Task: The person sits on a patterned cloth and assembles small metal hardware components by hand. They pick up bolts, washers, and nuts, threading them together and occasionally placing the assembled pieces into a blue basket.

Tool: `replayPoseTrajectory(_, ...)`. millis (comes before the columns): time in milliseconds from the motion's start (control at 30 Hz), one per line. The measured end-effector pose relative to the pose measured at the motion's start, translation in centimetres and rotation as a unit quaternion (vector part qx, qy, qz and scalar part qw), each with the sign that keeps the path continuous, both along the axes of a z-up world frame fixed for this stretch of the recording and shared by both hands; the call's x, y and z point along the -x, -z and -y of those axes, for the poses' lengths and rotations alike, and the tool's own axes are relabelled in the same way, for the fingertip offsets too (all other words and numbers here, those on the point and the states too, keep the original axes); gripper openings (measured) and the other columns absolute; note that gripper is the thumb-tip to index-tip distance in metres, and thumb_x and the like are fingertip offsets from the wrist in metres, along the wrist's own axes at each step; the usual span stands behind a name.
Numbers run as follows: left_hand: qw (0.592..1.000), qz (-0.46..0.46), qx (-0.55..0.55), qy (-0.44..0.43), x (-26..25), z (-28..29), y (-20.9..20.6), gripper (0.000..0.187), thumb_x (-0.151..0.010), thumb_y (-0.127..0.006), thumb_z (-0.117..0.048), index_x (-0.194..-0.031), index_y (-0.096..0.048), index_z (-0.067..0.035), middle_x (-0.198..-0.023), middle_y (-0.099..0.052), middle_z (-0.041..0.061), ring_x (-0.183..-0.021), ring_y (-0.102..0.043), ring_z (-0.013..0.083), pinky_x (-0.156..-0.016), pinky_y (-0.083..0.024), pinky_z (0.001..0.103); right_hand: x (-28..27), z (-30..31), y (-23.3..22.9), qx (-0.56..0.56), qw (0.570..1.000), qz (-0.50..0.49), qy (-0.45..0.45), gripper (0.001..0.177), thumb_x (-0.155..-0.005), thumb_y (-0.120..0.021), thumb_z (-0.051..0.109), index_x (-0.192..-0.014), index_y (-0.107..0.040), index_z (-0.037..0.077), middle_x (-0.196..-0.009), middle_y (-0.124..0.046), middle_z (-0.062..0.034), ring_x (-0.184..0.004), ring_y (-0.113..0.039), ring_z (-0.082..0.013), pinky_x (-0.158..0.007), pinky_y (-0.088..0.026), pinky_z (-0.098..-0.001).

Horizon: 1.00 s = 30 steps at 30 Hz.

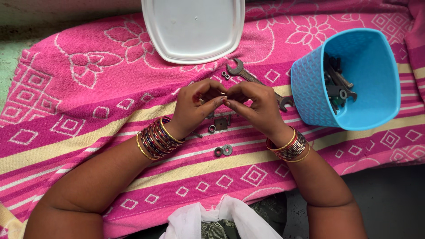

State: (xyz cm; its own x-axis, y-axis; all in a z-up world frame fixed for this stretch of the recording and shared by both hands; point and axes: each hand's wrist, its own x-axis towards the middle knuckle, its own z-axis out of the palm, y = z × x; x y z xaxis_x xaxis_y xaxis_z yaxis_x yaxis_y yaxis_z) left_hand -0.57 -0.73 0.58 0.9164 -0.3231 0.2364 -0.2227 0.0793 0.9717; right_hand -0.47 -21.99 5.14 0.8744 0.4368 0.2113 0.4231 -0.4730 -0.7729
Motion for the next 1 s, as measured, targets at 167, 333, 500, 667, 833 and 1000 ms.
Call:
replayPoseTrajectory(167,1.0,0.013,-0.005,0.001,0.0,0.0,-0.1,0.022,-0.093,-0.072,-0.006,-0.113,-0.065,-0.001,-0.096,-0.073,0.005,-0.089,-0.072,0.0098,-0.079,-0.059,0.025,0.1,-0.2,0.0,-0.01,1.0,0.018,0.0,0.026,-0.088,-0.083,0.01,-0.107,-0.07,-0.001,-0.094,-0.071,-0.009,-0.08,-0.071,-0.0146,-0.07,-0.057,-0.0275)
replayPoseTrajectory(333,0.999,0.016,0.029,0.019,0.2,0.0,0.2,0.03,-0.087,-0.06,0.005,-0.117,-0.061,0.0,-0.101,-0.07,0.007,-0.094,-0.072,0.0127,-0.085,-0.061,0.028,0.3,-0.5,-0.1,-0.033,0.999,0.009,-0.022,0.027,-0.088,-0.079,0.005,-0.112,-0.068,-0.002,-0.094,-0.07,-0.0084,-0.081,-0.073,-0.0135,-0.072,-0.059,-0.0269)
replayPoseTrajectory(500,0.999,0.04,0.029,0.012,0.4,0.0,0.5,0.042,-0.084,-0.045,0.016,-0.12,-0.059,0.001,-0.105,-0.068,0.008,-0.099,-0.072,0.0152,-0.092,-0.06,0.029,0.4,-0.7,-0.3,-0.04,0.998,0.028,-0.029,0.025,-0.088,-0.08,0.004,-0.11,-0.068,-0.002,-0.092,-0.07,-0.008,-0.08,-0.072,-0.0135,-0.071,-0.058,-0.0268)
replayPoseTrajectory(667,0.997,0.056,0.045,0.022,0.5,-0.1,0.1,0.04,-0.092,-0.052,0.014,-0.129,-0.059,-0.001,-0.119,-0.068,0.009,-0.114,-0.071,0.0172,-0.098,-0.059,0.03,0.5,-0.6,-0.7,-0.027,0.996,0.081,-0.013,0.025,-0.088,-0.082,0.004,-0.11,-0.07,0.0,-0.095,-0.071,-0.0086,-0.08,-0.071,-0.0148,-0.071,-0.056,-0.0275)
replayPoseTrajectory(833,0.999,0.026,0.047,0.007,0.3,-0.2,-0.1,0.03,-0.098,-0.072,-0.004,-0.127,-0.063,-0.002,-0.114,-0.07,0.008,-0.106,-0.073,0.015,-0.094,-0.061,0.029,0.7,-0.6,-1.1,-0.044,0.994,0.102,-0.02,0.023,-0.09,-0.081,0.005,-0.111,-0.071,0.002,-0.095,-0.071,-0.0089,-0.079,-0.069,-0.0152,-0.07,-0.054,-0.0282)
replayPoseTrajectory(1000,1.0,0.021,0.017,-0.011,-0.1,-0.5,0.2,0.032,-0.091,-0.081,-0.018,-0.115,-0.068,-0.002,-0.1,-0.071,0.006,-0.093,-0.073,0.0138,-0.082,-0.061,0.028,1.0,-0.7,-1.2,-0.048,0.993,0.11,-0.018,0.025,-0.091,-0.081,0.004,-0.113,-0.07,0.002,-0.094,-0.07,-0.0086,-0.08,-0.069,-0.0155,-0.071,-0.054,-0.0283)
